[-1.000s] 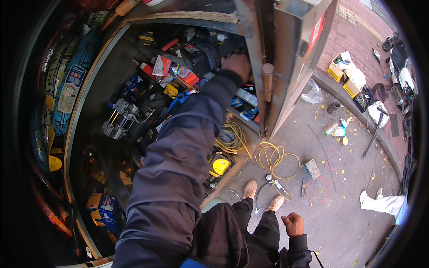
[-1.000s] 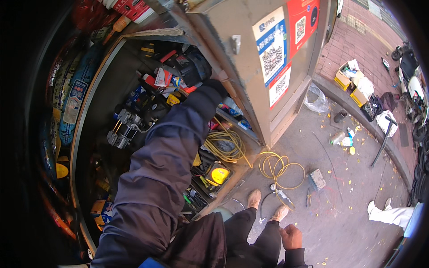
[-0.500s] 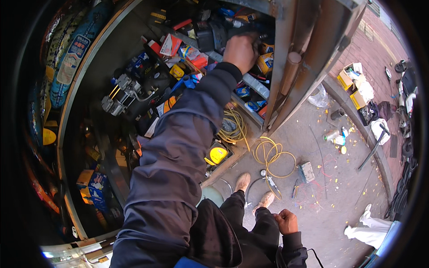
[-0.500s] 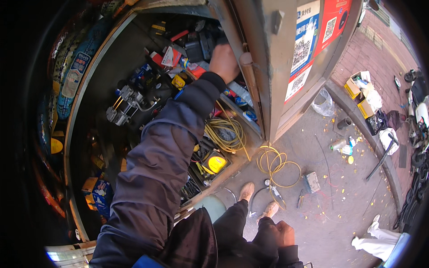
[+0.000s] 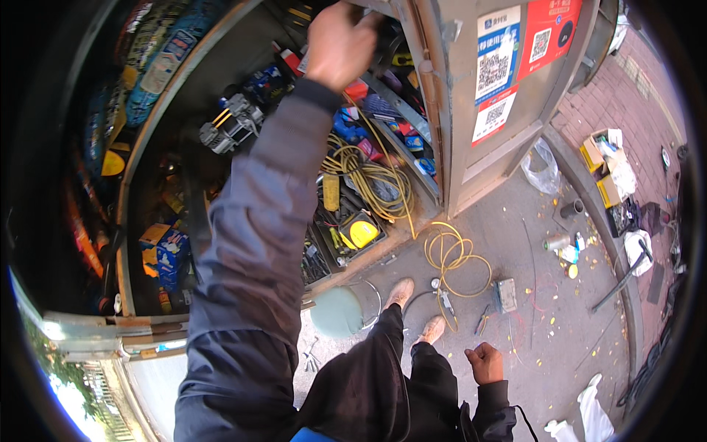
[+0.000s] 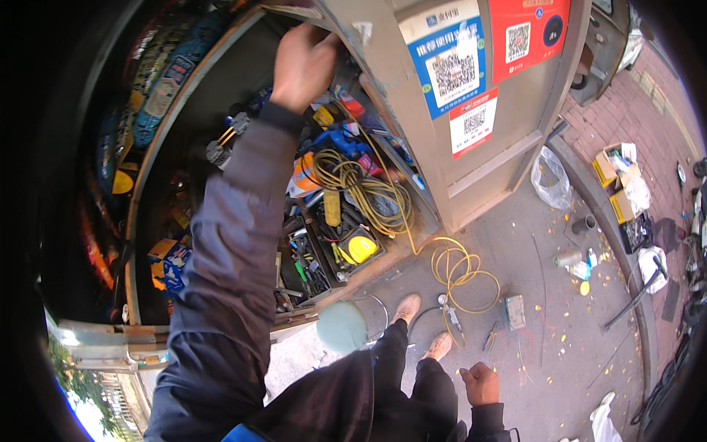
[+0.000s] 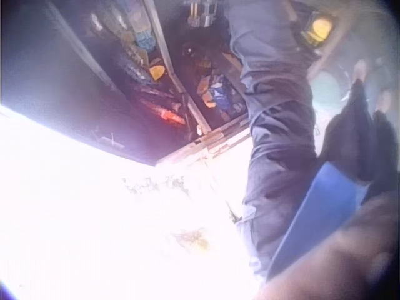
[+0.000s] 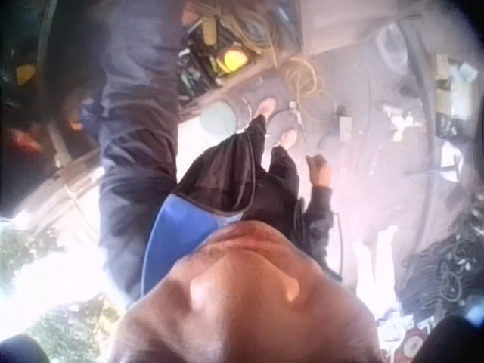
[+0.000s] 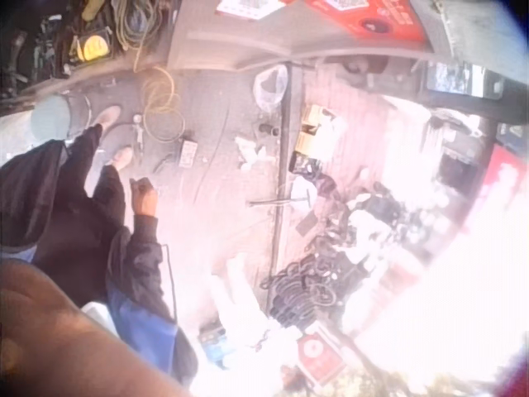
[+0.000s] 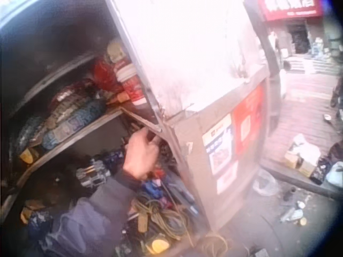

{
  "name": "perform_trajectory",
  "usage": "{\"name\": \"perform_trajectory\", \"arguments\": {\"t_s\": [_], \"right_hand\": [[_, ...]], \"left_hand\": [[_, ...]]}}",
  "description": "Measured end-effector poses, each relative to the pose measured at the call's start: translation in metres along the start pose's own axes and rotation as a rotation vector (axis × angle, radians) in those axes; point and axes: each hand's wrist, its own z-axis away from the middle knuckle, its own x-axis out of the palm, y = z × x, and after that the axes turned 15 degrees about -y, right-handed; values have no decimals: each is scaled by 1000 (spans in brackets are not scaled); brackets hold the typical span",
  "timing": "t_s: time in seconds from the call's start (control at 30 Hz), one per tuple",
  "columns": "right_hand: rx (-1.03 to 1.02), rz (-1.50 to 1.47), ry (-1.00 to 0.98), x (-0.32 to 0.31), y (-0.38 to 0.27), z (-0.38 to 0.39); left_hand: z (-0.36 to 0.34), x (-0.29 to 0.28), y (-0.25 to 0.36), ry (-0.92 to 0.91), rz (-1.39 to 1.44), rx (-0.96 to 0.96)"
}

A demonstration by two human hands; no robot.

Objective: The person squats beside a scooter and repeatedly applies a liquid from a small bottle into a component near the front wheel. They then retrieve a wrench and use it to tighten or adjust a bolt on the same area, repeating the application and adjustment several times.

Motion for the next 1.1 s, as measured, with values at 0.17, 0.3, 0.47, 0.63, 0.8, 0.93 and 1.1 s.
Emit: {"name": "perform_trajectory", "arguments": {"t_s": [0.17,0.3,0.47,0.63,0.8,0.93,1.1], "right_hand": [[-120,72,-69,-9,7,-6],[-190,159,-113,-6,-4,-10],[-225,325,-248,22,-57,-9],[-434,-110,-760,116,-136,24],[-412,-56,-901,261,-155,103],[-238,140,-937,368,-152,173],[-229,574,-1256,497,-180,247]], "left_hand": [[123,-26,35,358,1062,-356],[221,-33,38,485,1389,-443],[372,-10,55,581,1821,-421],[532,32,131,806,2001,-917],[718,15,167,1047,2078,-1087],[879,-42,196,850,1577,-1340],[1012,-122,257,227,54,-1307]]}}
